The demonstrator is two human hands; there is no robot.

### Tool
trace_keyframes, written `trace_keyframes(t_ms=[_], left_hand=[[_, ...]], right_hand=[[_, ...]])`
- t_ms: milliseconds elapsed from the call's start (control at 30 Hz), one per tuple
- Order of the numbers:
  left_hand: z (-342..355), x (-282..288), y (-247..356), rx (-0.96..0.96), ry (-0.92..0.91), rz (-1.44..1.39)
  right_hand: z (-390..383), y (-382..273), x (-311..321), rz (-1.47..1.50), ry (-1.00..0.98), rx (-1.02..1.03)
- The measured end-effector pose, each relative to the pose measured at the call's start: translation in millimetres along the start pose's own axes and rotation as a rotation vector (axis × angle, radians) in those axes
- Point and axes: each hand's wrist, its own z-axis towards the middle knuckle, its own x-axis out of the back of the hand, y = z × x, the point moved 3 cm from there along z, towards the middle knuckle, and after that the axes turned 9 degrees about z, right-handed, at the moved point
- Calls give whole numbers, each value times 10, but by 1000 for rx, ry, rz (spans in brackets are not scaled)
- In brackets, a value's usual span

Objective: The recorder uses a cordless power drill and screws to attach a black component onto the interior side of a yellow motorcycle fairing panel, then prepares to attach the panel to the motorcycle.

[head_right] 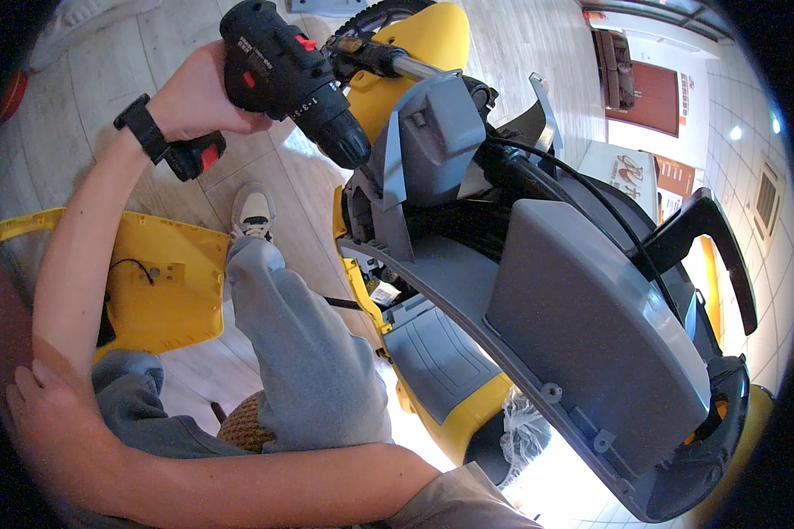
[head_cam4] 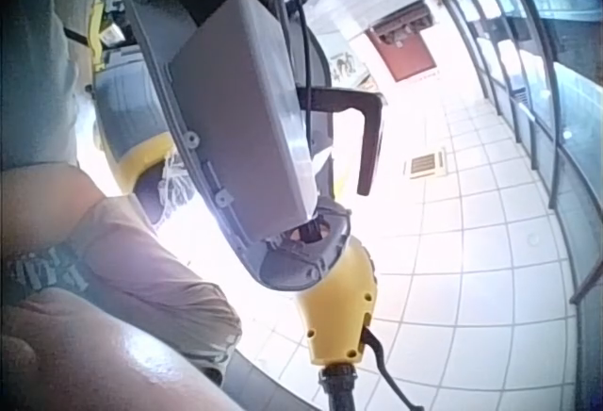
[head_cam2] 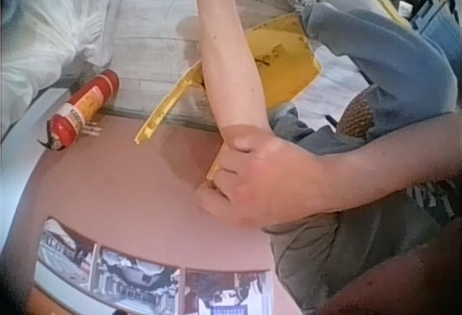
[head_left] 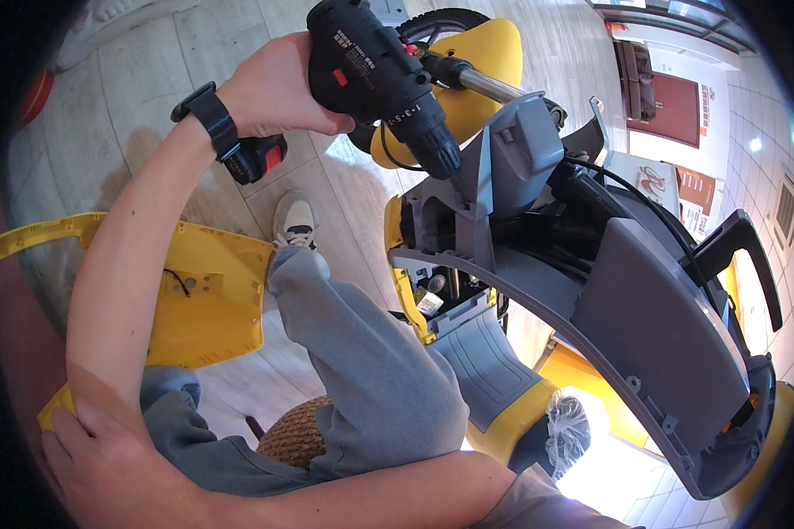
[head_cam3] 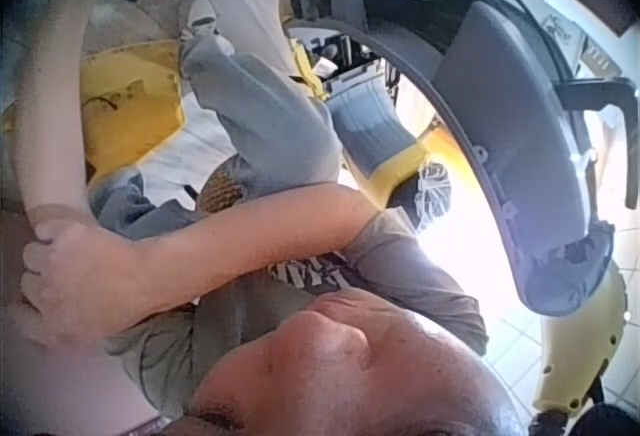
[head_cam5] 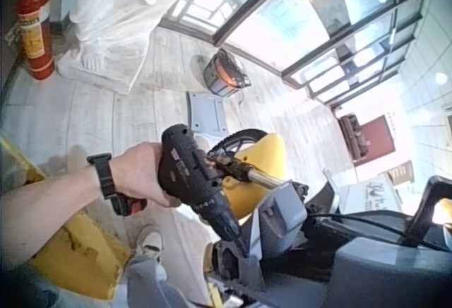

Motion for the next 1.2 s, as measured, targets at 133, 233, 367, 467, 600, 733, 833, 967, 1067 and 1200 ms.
trace_keyframes(t_ms=[133, 233, 367, 467, 600, 733, 833, 967, 1067, 1200], left_hand=[[67, 34, 70, -91, -11, 42], [120, 26, 109, -71, -40, 106], [147, 28, 164, -121, 14, 171], [169, 61, 190, -100, -15, 227], [222, 128, 279, -84, -34, 312], [243, 183, 385, -75, -55, 396], [251, 236, 439, -63, -66, 455], [263, 268, 498, -50, -83, 530], [258, 268, 534, -37, -90, 569], [259, 290, 563, -23, -97, 605]], right_hand=[[21, -45, 39, -6, 1, 3], [45, -77, 75, 7, -6, 17], [42, -79, 128, 18, -13, 29], [17, -79, 174, 19, -13, 27], [21, -83, 214, 23, -10, 30], [23, -91, 216, 27, -21, 34], [9, -90, 209, 26, -23, 36], [19, -105, 201, 34, -29, 45], [12, -107, 224, 36, -26, 50], [-9, -99, 272, 36, -28, 50]])
